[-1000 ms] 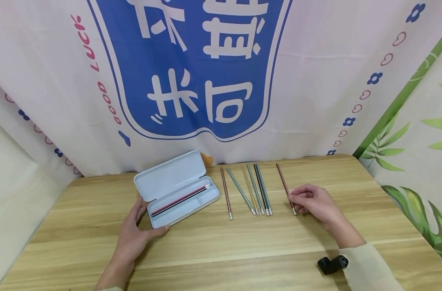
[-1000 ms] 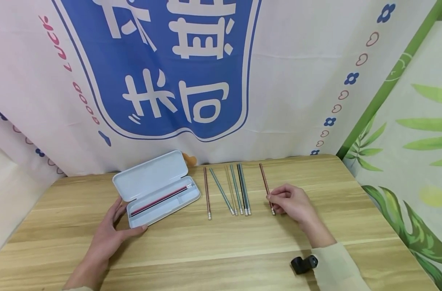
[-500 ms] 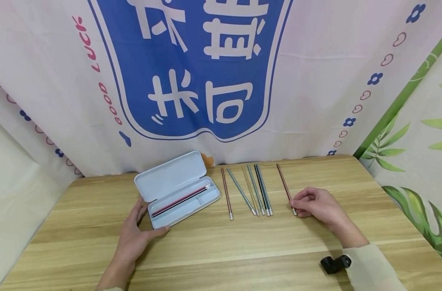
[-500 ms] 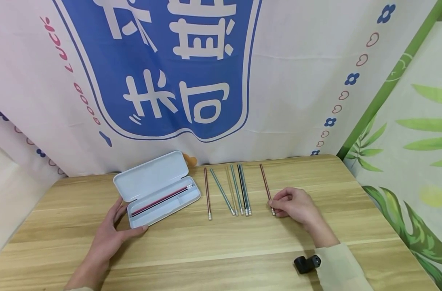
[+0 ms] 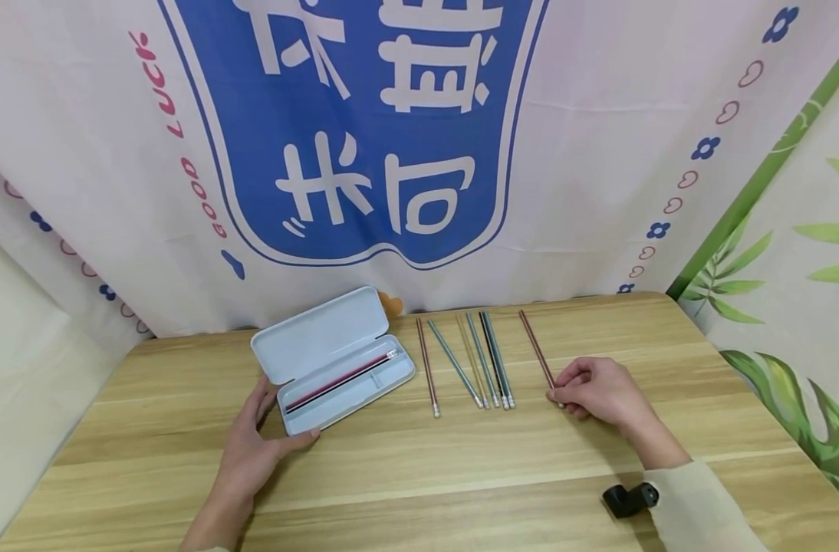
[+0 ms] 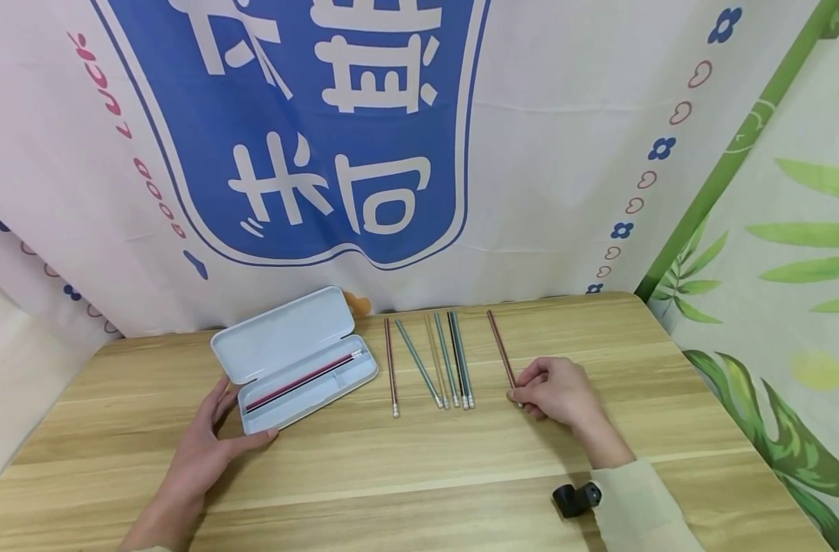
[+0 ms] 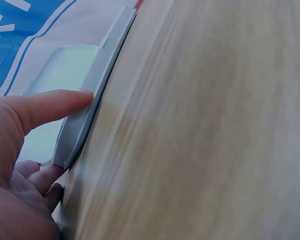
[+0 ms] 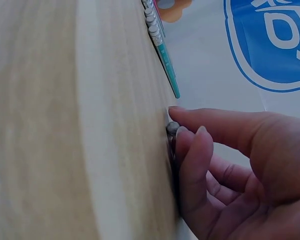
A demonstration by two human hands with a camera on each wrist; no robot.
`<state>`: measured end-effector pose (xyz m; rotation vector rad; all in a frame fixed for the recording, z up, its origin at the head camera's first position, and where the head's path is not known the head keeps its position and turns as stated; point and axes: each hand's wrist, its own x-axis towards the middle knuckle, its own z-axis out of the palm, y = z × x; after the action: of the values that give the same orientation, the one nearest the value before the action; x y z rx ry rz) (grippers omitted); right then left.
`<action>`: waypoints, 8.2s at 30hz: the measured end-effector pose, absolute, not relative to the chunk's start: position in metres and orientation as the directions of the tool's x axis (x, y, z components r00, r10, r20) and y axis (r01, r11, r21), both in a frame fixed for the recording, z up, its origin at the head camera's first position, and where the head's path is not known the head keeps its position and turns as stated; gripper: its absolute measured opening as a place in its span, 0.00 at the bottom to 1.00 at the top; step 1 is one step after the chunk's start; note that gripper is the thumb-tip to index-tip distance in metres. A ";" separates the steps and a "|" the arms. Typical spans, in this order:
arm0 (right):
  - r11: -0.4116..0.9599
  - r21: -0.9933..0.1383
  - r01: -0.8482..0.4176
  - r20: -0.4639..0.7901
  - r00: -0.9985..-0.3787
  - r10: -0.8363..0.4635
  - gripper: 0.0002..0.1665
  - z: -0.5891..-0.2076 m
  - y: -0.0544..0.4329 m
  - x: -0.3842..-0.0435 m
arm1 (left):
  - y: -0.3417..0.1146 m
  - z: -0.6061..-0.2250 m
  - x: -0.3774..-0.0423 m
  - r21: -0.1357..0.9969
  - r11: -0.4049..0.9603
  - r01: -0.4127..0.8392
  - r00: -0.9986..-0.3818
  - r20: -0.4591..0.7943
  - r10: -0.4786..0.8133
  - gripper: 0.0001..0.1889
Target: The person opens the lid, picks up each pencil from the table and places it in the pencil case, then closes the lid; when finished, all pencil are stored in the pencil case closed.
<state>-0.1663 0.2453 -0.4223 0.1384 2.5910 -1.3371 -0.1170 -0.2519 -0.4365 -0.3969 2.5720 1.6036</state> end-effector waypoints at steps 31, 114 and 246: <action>0.662 -0.731 0.169 -0.229 -0.973 -0.004 0.11 -0.421 0.242 -0.163 | -0.251 -0.435 -0.117 0.870 0.421 -0.257 -0.965 -0.204 -0.167 0.72; 0.527 -0.828 -0.189 0.033 -0.956 -0.291 0.04 -0.374 0.090 -0.240 | -0.252 -0.439 -0.117 0.874 0.418 -0.248 -0.966 -0.191 -0.173 0.73; 0.238 -0.963 0.128 -0.148 -0.986 -0.070 0.19 -0.408 0.184 -0.181 | -0.252 -0.438 -0.117 0.875 0.417 -0.246 -0.966 -0.187 -0.177 0.72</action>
<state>-0.1810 0.1836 -0.4085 0.0549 2.3406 -1.8452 -0.1173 -0.2517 -0.4377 -0.3864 2.5887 1.6156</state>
